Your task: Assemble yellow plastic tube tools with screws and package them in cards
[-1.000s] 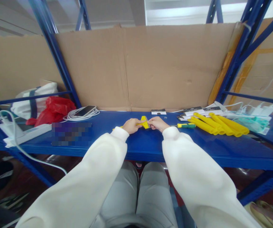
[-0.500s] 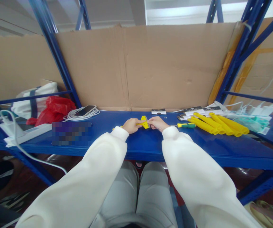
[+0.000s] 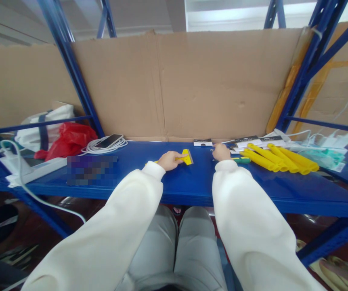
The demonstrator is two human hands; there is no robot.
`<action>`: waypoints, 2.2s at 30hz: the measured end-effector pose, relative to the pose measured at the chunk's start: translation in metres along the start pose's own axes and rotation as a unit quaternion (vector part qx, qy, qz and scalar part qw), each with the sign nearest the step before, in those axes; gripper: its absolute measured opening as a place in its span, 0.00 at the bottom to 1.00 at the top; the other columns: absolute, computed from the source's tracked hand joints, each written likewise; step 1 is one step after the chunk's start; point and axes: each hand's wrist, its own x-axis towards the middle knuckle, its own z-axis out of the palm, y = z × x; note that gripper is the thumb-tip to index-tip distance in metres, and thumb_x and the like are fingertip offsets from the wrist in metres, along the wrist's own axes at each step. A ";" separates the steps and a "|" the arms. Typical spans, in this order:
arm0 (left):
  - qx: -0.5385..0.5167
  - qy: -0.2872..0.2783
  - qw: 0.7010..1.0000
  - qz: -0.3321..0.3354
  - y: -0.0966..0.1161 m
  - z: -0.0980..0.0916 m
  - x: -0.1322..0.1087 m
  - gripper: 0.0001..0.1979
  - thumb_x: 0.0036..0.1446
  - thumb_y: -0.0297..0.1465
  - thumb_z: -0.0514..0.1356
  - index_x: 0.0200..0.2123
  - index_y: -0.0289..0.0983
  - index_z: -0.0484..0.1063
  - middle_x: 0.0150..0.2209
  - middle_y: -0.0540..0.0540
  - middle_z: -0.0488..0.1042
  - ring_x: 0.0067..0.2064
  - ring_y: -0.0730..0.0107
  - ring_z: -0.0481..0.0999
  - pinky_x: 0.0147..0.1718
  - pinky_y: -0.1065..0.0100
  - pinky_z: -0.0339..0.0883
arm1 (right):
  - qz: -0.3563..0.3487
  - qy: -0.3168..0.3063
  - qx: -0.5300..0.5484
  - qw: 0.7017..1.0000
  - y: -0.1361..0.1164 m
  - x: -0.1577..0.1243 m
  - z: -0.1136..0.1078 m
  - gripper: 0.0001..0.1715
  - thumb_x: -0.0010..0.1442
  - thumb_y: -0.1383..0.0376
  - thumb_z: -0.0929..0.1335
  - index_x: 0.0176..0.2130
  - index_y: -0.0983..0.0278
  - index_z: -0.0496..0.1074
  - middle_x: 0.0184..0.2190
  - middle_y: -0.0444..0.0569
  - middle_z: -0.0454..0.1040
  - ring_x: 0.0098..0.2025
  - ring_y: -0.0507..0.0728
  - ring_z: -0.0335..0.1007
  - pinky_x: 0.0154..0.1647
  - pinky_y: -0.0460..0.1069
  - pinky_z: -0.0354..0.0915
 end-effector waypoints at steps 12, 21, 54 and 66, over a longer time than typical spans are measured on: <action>-0.011 -0.014 1.000 -0.003 0.001 -0.001 0.000 0.22 0.64 0.32 0.61 0.61 0.52 0.73 0.59 0.51 0.77 0.60 0.62 0.75 0.57 0.70 0.66 | 0.004 -0.086 -0.087 0.992 0.005 0.005 0.009 0.33 0.60 0.73 0.61 0.61 0.59 0.74 0.68 0.56 0.63 0.70 0.69 0.54 0.68 0.74 0.48; 0.003 -0.015 1.000 0.012 0.001 0.002 0.002 0.22 0.64 0.34 0.61 0.61 0.52 0.72 0.57 0.50 0.78 0.59 0.60 0.76 0.57 0.67 0.67 | -0.006 -0.097 -0.123 0.988 0.002 0.006 0.005 0.31 0.60 0.72 0.61 0.59 0.61 0.75 0.68 0.58 0.62 0.71 0.71 0.52 0.68 0.76 0.47; 0.086 0.005 0.992 0.093 0.006 0.002 -0.003 0.20 0.66 0.31 0.58 0.59 0.50 0.75 0.53 0.46 0.79 0.55 0.60 0.78 0.55 0.66 0.69 | -0.186 -0.048 0.283 0.940 -0.058 -0.004 0.023 0.09 0.47 0.74 0.69 0.20 0.62 0.73 0.29 0.47 0.79 0.40 0.57 0.75 0.51 0.51 0.67; 0.095 0.022 0.989 0.107 0.006 0.004 -0.002 0.19 0.66 0.31 0.57 0.58 0.49 0.76 0.50 0.45 0.79 0.53 0.60 0.79 0.52 0.66 0.70 | -0.052 -0.086 0.420 0.902 -0.064 -0.015 0.022 0.06 0.48 0.72 0.70 0.27 0.62 0.70 0.33 0.46 0.76 0.42 0.56 0.72 0.51 0.52 0.67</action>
